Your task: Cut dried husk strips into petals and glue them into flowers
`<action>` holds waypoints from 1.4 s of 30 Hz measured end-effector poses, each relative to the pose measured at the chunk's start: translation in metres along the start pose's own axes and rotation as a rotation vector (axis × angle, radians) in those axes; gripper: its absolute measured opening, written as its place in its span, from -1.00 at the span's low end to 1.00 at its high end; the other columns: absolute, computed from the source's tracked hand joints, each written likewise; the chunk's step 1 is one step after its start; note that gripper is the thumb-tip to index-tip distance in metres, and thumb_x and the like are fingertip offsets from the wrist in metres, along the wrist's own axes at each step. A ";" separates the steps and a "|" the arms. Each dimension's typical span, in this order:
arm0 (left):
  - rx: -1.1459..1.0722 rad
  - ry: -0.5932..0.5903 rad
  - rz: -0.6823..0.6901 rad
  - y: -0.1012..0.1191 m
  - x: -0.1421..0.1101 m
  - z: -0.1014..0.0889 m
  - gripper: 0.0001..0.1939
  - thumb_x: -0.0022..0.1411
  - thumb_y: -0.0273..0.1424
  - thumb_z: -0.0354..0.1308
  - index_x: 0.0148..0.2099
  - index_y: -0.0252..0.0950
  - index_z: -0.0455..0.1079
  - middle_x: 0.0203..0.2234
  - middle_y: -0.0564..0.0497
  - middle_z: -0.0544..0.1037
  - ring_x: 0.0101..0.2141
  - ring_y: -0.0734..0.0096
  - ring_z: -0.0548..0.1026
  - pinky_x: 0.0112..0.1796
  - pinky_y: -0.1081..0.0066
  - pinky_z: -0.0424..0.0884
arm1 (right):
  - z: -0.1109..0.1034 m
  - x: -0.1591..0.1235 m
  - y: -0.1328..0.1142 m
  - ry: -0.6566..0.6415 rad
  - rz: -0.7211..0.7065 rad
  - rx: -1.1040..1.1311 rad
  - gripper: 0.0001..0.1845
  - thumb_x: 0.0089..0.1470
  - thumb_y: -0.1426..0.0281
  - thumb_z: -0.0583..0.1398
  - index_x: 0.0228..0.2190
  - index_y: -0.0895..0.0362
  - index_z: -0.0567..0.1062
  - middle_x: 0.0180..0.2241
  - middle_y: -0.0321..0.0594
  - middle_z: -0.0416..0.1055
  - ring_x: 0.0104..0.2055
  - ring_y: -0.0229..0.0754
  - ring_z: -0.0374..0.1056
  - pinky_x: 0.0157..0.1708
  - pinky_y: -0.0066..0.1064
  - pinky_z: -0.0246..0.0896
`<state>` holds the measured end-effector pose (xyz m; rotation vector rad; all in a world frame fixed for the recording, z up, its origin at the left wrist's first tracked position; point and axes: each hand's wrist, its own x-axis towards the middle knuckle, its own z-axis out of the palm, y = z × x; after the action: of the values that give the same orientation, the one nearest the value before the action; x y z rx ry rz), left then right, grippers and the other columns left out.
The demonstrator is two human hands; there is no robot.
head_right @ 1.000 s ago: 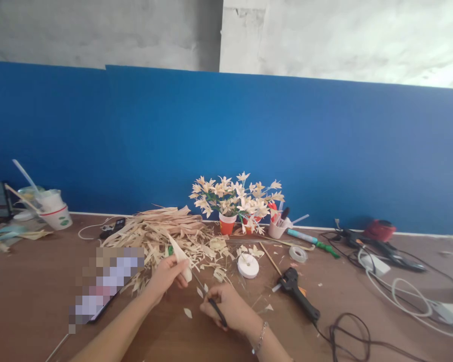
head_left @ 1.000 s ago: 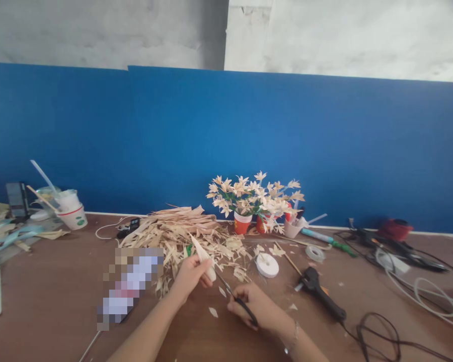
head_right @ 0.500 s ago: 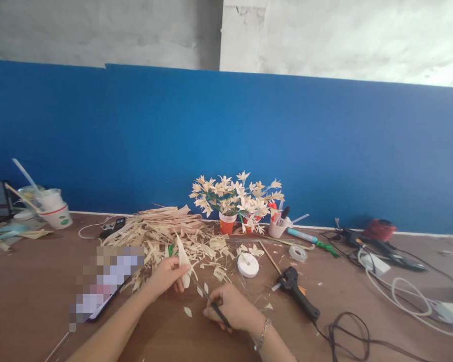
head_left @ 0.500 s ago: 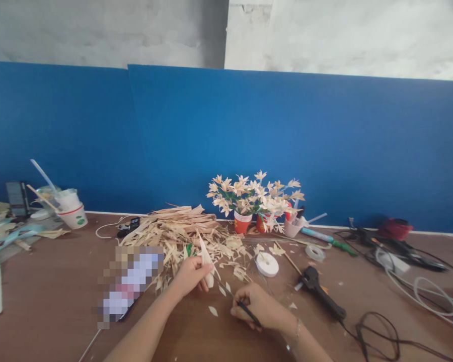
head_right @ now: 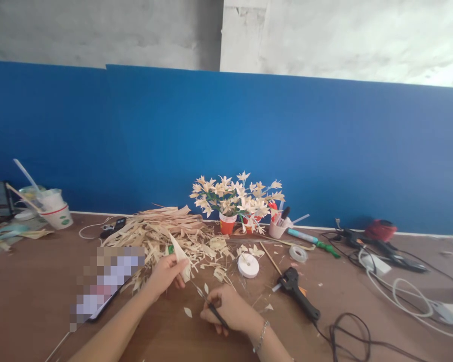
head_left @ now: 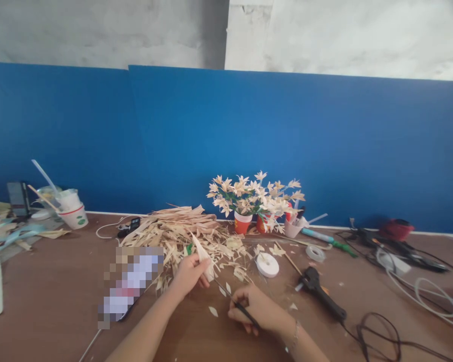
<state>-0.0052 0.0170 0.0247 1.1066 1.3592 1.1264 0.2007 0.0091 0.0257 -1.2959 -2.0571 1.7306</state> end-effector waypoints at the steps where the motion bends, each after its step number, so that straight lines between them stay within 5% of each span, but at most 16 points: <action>1: 0.001 -0.001 -0.001 0.000 0.000 0.000 -0.72 0.00 -0.17 0.15 -0.47 -0.30 0.27 -0.79 0.12 0.42 -0.74 0.40 0.44 -0.73 0.54 0.28 | 0.000 0.000 0.000 0.001 -0.004 -0.007 -0.83 -0.12 0.32 0.16 -0.52 0.19 0.42 -0.77 -0.44 0.25 -0.79 -0.44 0.08 -0.80 -0.64 0.00; 15: 0.000 -0.002 0.005 -0.003 0.001 0.001 -0.70 -0.01 -0.13 0.14 -0.45 -0.28 0.27 -0.80 0.12 0.42 -0.75 0.38 0.44 -0.72 0.51 0.29 | -0.001 0.009 0.020 0.066 -0.040 -0.086 -0.84 -0.12 0.32 0.16 -0.57 0.18 0.41 -0.74 -0.44 0.23 -0.76 -0.43 0.06 -0.79 -0.63 -0.08; 42: -0.157 0.202 0.033 -0.002 -0.004 0.015 -0.73 0.04 -0.19 0.16 -0.38 -0.31 0.33 -0.67 0.06 0.52 -0.63 0.35 0.51 -0.63 0.48 0.39 | 0.006 0.009 0.008 0.169 -0.024 -0.038 -0.80 -0.11 0.28 0.19 -0.52 0.18 0.39 -0.78 -0.46 0.20 -0.80 -0.43 0.04 -0.82 -0.62 -0.08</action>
<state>0.0095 0.0137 0.0227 0.9238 1.3837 1.3752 0.1958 0.0106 0.0138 -1.3711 -2.0117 1.5221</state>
